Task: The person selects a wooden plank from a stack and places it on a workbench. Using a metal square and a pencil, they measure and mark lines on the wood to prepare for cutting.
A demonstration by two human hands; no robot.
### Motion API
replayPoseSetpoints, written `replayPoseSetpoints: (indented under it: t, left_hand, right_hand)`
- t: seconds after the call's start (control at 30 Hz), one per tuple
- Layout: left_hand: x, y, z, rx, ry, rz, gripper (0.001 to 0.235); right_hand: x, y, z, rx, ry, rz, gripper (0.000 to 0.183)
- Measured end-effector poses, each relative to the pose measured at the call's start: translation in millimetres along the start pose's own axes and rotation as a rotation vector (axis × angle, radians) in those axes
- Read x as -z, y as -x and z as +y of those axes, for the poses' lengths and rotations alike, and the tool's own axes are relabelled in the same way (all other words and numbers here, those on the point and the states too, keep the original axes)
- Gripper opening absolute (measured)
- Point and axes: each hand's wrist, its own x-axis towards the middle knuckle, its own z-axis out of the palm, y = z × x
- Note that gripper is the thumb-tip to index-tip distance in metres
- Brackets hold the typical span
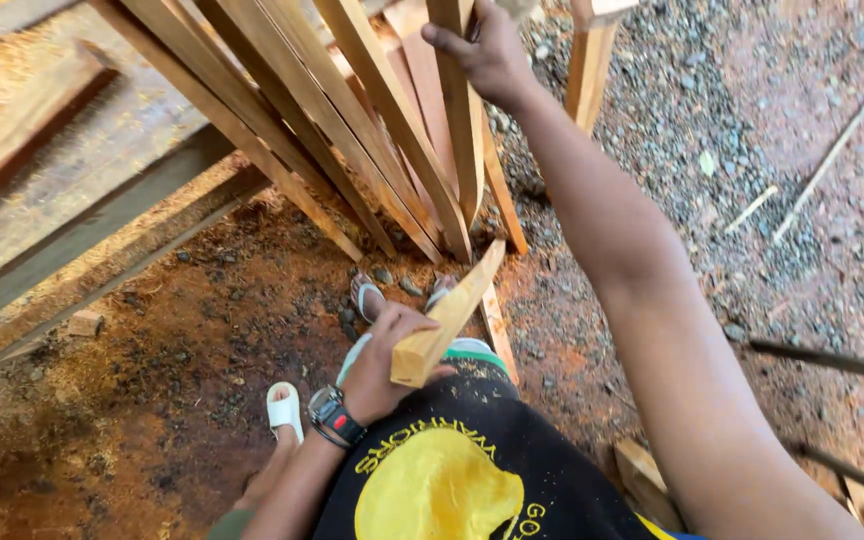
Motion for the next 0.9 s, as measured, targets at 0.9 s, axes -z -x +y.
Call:
replayPoseSetpoints:
  t: [0.9]
  left_hand:
    - [-19, 14, -37, 0.232, 0.109, 0.040, 0.067]
  right_hand:
    - [-59, -171, 66, -0.144, 0.563, -0.136, 0.054]
